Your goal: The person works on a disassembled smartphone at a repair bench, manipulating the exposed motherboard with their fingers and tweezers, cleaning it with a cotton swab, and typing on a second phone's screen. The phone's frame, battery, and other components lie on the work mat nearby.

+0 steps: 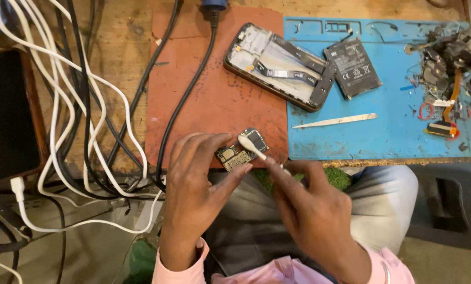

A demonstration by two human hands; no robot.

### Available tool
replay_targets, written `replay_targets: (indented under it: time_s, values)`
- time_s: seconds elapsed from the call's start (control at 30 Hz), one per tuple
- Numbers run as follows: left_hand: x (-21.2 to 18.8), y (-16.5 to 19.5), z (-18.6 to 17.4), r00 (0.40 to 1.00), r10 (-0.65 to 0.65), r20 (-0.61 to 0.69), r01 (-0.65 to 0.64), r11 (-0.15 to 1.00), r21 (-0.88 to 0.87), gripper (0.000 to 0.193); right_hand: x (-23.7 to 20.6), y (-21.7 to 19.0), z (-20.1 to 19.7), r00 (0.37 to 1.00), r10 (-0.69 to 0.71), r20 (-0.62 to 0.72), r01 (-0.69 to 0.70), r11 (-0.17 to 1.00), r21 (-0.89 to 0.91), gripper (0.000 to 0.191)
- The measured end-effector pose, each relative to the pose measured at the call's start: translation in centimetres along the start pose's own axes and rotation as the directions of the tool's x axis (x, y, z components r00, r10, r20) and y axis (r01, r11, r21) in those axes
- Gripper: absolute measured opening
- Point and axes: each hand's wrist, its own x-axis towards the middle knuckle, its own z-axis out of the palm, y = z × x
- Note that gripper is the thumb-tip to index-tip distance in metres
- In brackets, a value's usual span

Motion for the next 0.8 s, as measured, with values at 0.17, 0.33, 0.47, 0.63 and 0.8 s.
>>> replay_targets:
  time_s: [0.17,0.33,0.47,0.63,0.8]
  values:
    - [0.0,-0.2,0.2,1.000,0.016,-0.009,-0.016,1.000,0.002,0.048,0.6,-0.5,-0.3,0.992,0.112,-0.059,-0.110,0.993,0.035,0.034]
    - [-0.4,-0.4,0.1,0.999,-0.031,-0.026,0.030,0.999,-0.023,0.045,0.9,0.4,0.1,0.979,0.185,-0.090,-0.184,0.983,0.022,0.029]
    - [-0.5,-0.6,-0.1,1.000,-0.017,0.016,0.018,1.000,-0.016,0.046,2.8,0.8,0.5,0.995,0.048,-0.089,-0.052,0.998,-0.035,0.035]
    - [-0.3,-0.6,-0.2,1.000,-0.004,0.016,0.004,1.000,-0.021,0.047,4.3,2.2,0.5,0.953,-0.209,-0.218,0.165,0.965,-0.203,0.046]
    - [-0.3,-0.5,-0.1,1.000,-0.020,0.023,0.020,1.000,-0.016,0.050,0.0,5.2,-1.9,0.917,0.120,-0.381,-0.090,0.991,0.096,0.032]
